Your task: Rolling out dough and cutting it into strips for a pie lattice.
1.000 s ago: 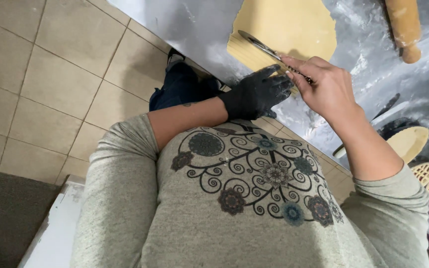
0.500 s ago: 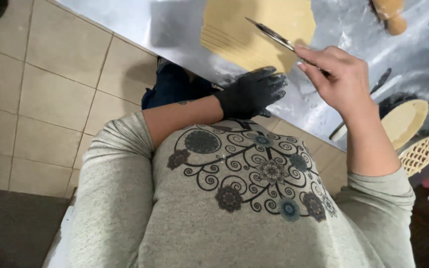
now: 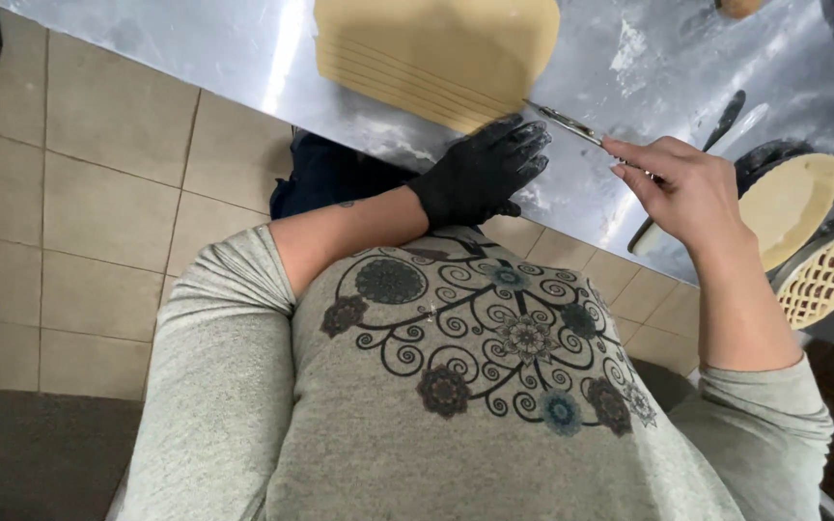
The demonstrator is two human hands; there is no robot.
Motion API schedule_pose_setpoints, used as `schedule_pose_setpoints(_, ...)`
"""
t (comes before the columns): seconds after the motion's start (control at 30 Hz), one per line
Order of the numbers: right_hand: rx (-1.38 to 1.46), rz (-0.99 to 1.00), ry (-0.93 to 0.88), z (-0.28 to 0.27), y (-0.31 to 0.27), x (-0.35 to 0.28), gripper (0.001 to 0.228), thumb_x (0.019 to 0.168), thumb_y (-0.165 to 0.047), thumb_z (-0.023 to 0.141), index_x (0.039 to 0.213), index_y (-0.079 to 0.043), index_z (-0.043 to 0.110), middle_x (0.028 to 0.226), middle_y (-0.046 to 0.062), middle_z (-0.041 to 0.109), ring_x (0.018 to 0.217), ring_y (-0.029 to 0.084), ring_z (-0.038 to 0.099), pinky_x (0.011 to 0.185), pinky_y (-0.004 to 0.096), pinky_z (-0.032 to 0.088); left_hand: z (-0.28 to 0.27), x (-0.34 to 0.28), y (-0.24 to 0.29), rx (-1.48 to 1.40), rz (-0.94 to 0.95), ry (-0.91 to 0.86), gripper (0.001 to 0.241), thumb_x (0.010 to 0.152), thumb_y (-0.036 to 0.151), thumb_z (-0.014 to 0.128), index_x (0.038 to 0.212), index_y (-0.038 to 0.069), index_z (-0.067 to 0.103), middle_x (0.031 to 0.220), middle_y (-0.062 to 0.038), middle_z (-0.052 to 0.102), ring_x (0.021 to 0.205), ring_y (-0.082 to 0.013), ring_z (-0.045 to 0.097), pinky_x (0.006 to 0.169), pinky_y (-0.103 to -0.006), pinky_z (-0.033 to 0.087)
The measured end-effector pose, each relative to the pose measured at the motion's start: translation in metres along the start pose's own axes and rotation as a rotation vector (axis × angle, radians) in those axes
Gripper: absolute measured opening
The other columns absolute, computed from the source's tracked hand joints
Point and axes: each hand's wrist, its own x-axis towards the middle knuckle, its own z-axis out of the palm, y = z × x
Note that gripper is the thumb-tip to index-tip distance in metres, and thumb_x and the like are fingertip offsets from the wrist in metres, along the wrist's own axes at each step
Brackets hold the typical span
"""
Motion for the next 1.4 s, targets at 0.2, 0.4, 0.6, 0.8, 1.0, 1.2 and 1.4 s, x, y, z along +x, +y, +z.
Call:
schedule_pose_setpoints(0.2,-0.016,-0.032,-0.015,0.003,0.006,0.003,0.028,0.103,-0.021,0.079,0.131,-0.024,0.078,0.093,0.003,0.07,0.073,0.022,0.062,0.067,0.034,0.051,0.012,0.004,-0.001,-0.034,-0.042,0.073,0.068,0.088,0.042,0.08,0.139,0.001,0.062,0.151,-0.024,0.053,0.147,-0.0375,0.043,0.127,-0.0541,0.026)
schedule_pose_setpoints(0.4,-0.043,-0.028,-0.045,0.0,-0.004,0.012,0.03,0.102,-0.022,0.078,0.132,-0.026,0.078,0.09,0.003,0.069,0.074,0.024,0.062,0.066,0.037,0.051,0.014,0.01,-0.006,-0.031,-0.038,0.005,0.074,0.076,0.043,0.083,0.134,0.001,0.065,0.143,-0.022,0.058,0.143,-0.04,0.045,0.126,-0.0574,0.024)
schedule_pose_setpoints(0.6,-0.042,-0.062,-0.063,0.0,-0.012,0.023,0.031,0.102,-0.023,0.077,0.133,-0.027,0.076,0.093,0.003,0.07,0.074,0.025,0.064,0.066,0.037,0.052,0.015,0.013,-0.008,-0.053,-0.049,-0.005,0.079,0.073,0.046,0.082,0.134,0.0,0.064,0.142,-0.024,0.058,0.139,-0.0419,0.045,0.121,-0.0555,0.025)
schedule_pose_setpoints(0.8,-0.057,-0.074,-0.062,0.003,-0.022,0.034,0.032,0.101,-0.023,0.078,0.133,-0.026,0.077,0.088,0.004,0.067,0.074,0.026,0.063,0.066,0.038,0.051,0.013,0.008,-0.011,0.007,-0.061,0.008,0.07,0.081,0.045,0.081,0.135,0.004,0.065,0.146,-0.021,0.057,0.142,-0.0375,0.045,0.126,-0.0542,0.026)
schedule_pose_setpoints(1.0,-0.012,-0.093,-0.051,0.004,-0.036,0.048,0.031,0.101,-0.022,0.078,0.132,-0.024,0.077,0.09,0.004,0.069,0.072,0.025,0.062,0.065,0.037,0.051,0.009,0.007,-0.014,-0.035,-0.081,-0.033,0.069,0.079,0.044,0.08,0.133,0.004,0.066,0.144,-0.021,0.057,0.139,-0.0381,0.047,0.121,-0.0539,0.028)
schedule_pose_setpoints(1.2,-0.022,-0.111,-0.055,0.008,-0.047,0.061,0.029,0.101,-0.021,0.078,0.13,-0.022,0.078,0.088,0.005,0.069,0.071,0.025,0.063,0.065,0.037,0.052,0.017,-0.002,-0.022,-0.045,-0.082,0.029,0.069,0.084,0.046,0.08,0.136,0.003,0.065,0.144,-0.021,0.056,0.14,-0.0386,0.045,0.121,-0.0561,0.028)
schedule_pose_setpoints(1.4,0.01,-0.126,-0.06,0.005,-0.065,0.075,0.029,0.102,-0.02,0.078,0.13,-0.021,0.077,0.094,0.006,0.071,0.073,0.026,0.064,0.066,0.037,0.052,0.006,-0.009,-0.027,-0.095,-0.062,0.075,0.067,0.083,0.046,0.079,0.133,0.004,0.066,0.149,-0.019,0.054,0.143,-0.0349,0.045,0.121,-0.0568,0.028)
